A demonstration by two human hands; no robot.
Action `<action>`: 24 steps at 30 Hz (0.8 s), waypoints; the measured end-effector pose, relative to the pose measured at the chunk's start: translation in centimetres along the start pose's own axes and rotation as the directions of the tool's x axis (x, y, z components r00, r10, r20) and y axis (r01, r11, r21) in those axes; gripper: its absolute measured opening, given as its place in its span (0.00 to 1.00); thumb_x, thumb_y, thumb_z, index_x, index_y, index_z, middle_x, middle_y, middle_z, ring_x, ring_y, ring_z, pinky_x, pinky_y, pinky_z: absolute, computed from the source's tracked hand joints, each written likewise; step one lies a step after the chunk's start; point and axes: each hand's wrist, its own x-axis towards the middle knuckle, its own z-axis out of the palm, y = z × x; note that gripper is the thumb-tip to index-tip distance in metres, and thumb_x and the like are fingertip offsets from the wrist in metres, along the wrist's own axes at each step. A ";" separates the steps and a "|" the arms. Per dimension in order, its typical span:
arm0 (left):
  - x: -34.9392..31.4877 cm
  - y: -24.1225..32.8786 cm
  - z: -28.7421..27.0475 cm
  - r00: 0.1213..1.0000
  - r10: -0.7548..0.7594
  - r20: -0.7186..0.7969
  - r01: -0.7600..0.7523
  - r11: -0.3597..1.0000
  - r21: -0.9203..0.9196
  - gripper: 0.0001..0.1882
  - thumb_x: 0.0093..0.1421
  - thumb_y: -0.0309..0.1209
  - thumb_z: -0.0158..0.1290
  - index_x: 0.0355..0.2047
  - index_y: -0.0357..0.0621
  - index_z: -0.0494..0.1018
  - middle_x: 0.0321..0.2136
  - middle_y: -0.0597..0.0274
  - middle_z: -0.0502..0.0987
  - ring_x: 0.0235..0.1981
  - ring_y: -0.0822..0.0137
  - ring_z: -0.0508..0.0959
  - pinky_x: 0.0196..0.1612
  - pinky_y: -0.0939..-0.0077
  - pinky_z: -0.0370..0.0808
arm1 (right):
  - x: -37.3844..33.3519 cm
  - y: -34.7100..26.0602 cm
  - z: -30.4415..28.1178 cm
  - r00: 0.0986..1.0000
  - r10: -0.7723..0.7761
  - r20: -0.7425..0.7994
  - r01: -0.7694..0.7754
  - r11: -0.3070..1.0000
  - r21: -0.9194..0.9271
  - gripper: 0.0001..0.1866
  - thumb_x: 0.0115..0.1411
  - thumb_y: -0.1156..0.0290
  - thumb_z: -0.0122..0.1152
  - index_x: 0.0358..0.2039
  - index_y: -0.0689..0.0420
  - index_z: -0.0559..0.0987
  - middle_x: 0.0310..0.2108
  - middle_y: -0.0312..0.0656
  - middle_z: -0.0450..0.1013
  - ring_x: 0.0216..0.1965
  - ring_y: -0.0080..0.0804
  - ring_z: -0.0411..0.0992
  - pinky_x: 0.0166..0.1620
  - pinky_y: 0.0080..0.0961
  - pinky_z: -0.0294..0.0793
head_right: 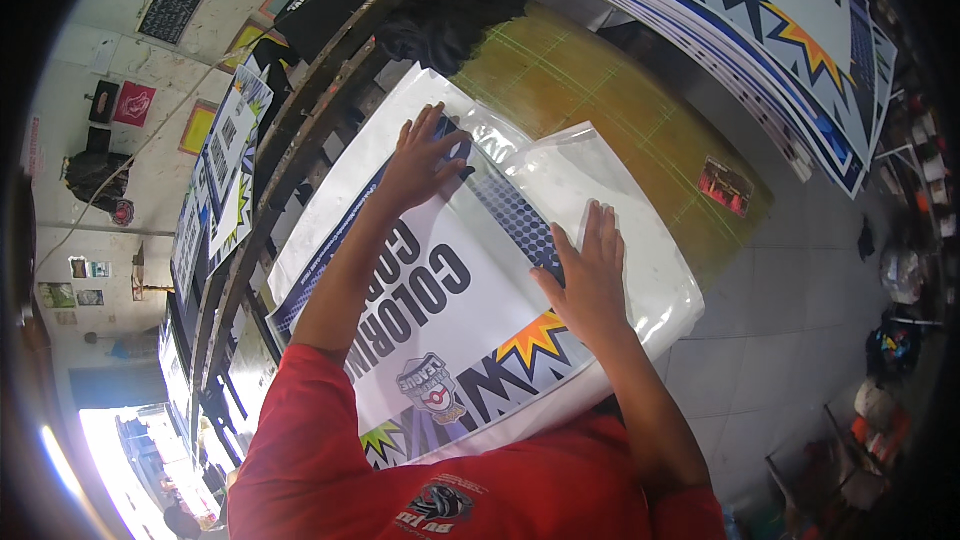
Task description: The person assembles a large printed sign by applying black tape to the back of a white sheet, then sprays the front with a liquid from a spray bottle. They place a printed 'COLORING CORNER' sheet onto the wet surface and smooth it down to adhere it.
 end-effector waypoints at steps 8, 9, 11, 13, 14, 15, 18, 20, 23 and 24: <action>0.4 0.2 0.4 0.998 -0.050 0.031 0.050 0.999 0.003 0.21 0.63 0.48 0.55 0.55 0.63 0.74 0.69 0.43 0.53 0.72 0.45 0.49 0.69 0.40 0.47 | -0.4 0.7 -0.2 1.000 -0.020 -0.024 0.020 1.000 -0.017 0.33 0.60 0.53 0.63 0.62 0.56 0.70 0.69 0.67 0.45 0.70 0.68 0.41 0.67 0.59 0.45; 0.4 0.0 0.1 0.998 -0.049 0.024 0.050 0.999 -0.011 0.23 0.62 0.48 0.56 0.56 0.61 0.73 0.69 0.43 0.53 0.72 0.45 0.49 0.69 0.40 0.47 | -0.1 0.7 -0.5 1.000 -0.014 -0.027 0.013 1.000 -0.022 0.33 0.60 0.53 0.62 0.62 0.55 0.70 0.69 0.67 0.45 0.70 0.68 0.41 0.67 0.59 0.46; -0.1 1.1 -0.2 0.998 -0.018 -0.054 0.019 1.000 0.015 0.26 0.62 0.48 0.56 0.59 0.59 0.71 0.69 0.43 0.53 0.72 0.45 0.50 0.69 0.40 0.48 | -1.4 1.7 -1.1 1.000 0.003 -0.021 -0.004 0.999 -0.043 0.33 0.60 0.54 0.62 0.64 0.54 0.69 0.69 0.66 0.45 0.71 0.68 0.41 0.67 0.59 0.46; -1.0 3.5 -0.7 0.997 0.058 -0.057 -0.056 0.998 0.027 0.30 0.60 0.45 0.59 0.63 0.61 0.68 0.69 0.44 0.54 0.71 0.44 0.50 0.69 0.40 0.47 | -3.5 2.4 -2.5 1.000 0.023 -0.016 -0.024 0.997 -0.076 0.34 0.60 0.54 0.62 0.64 0.52 0.68 0.69 0.66 0.46 0.71 0.67 0.41 0.67 0.59 0.47; -1.5 5.6 -1.2 0.995 0.100 -0.003 -0.100 0.995 0.016 0.31 0.59 0.42 0.60 0.63 0.61 0.67 0.69 0.46 0.53 0.71 0.45 0.50 0.70 0.41 0.46 | -5.1 2.8 -3.1 1.000 0.027 -0.005 -0.027 0.997 -0.069 0.33 0.60 0.55 0.62 0.65 0.51 0.68 0.70 0.65 0.46 0.71 0.67 0.41 0.67 0.59 0.47; -2.4 7.9 -1.6 0.988 0.147 0.050 -0.147 0.989 0.002 0.32 0.58 0.39 0.61 0.63 0.61 0.67 0.70 0.48 0.53 0.72 0.45 0.50 0.70 0.42 0.46 | -6.8 3.2 -3.6 0.999 0.042 0.010 -0.041 0.996 -0.079 0.33 0.60 0.56 0.61 0.65 0.51 0.68 0.70 0.65 0.46 0.71 0.67 0.42 0.67 0.58 0.47; -6.2 13.5 -0.8 0.908 0.379 0.181 -0.349 0.921 -0.174 0.35 0.54 0.41 0.63 0.63 0.62 0.67 0.69 0.52 0.57 0.71 0.47 0.51 0.70 0.42 0.44 | -11.4 3.7 -4.7 0.997 0.080 0.019 -0.078 0.992 -0.096 0.31 0.60 0.59 0.60 0.63 0.53 0.69 0.70 0.64 0.47 0.70 0.65 0.45 0.67 0.57 0.49; -8.1 17.3 -0.7 0.858 0.468 0.210 -0.409 0.871 -0.272 0.34 0.55 0.44 0.62 0.62 0.57 0.67 0.68 0.53 0.59 0.70 0.47 0.54 0.70 0.41 0.46 | -13.3 4.3 -4.6 0.997 0.078 -0.025 -0.080 0.994 -0.070 0.30 0.60 0.59 0.60 0.62 0.55 0.71 0.69 0.64 0.49 0.70 0.65 0.46 0.67 0.56 0.50; -9.0 20.5 0.3 0.829 0.541 0.141 -0.485 0.822 -0.300 0.35 0.56 0.50 0.59 0.61 0.48 0.68 0.64 0.51 0.63 0.69 0.48 0.57 0.67 0.39 0.51 | -14.4 4.4 -4.0 0.995 0.072 -0.072 -0.077 0.994 -0.075 0.28 0.59 0.60 0.60 0.59 0.57 0.74 0.68 0.63 0.51 0.69 0.64 0.48 0.66 0.54 0.51; -9.1 21.1 0.7 0.830 0.543 0.124 -0.492 0.819 -0.295 0.35 0.56 0.50 0.59 0.61 0.47 0.68 0.64 0.51 0.63 0.68 0.48 0.57 0.67 0.39 0.52 | -14.5 4.3 -4.0 0.994 0.066 -0.083 -0.072 0.994 -0.076 0.28 0.59 0.59 0.60 0.58 0.57 0.74 0.68 0.63 0.51 0.69 0.64 0.48 0.66 0.54 0.51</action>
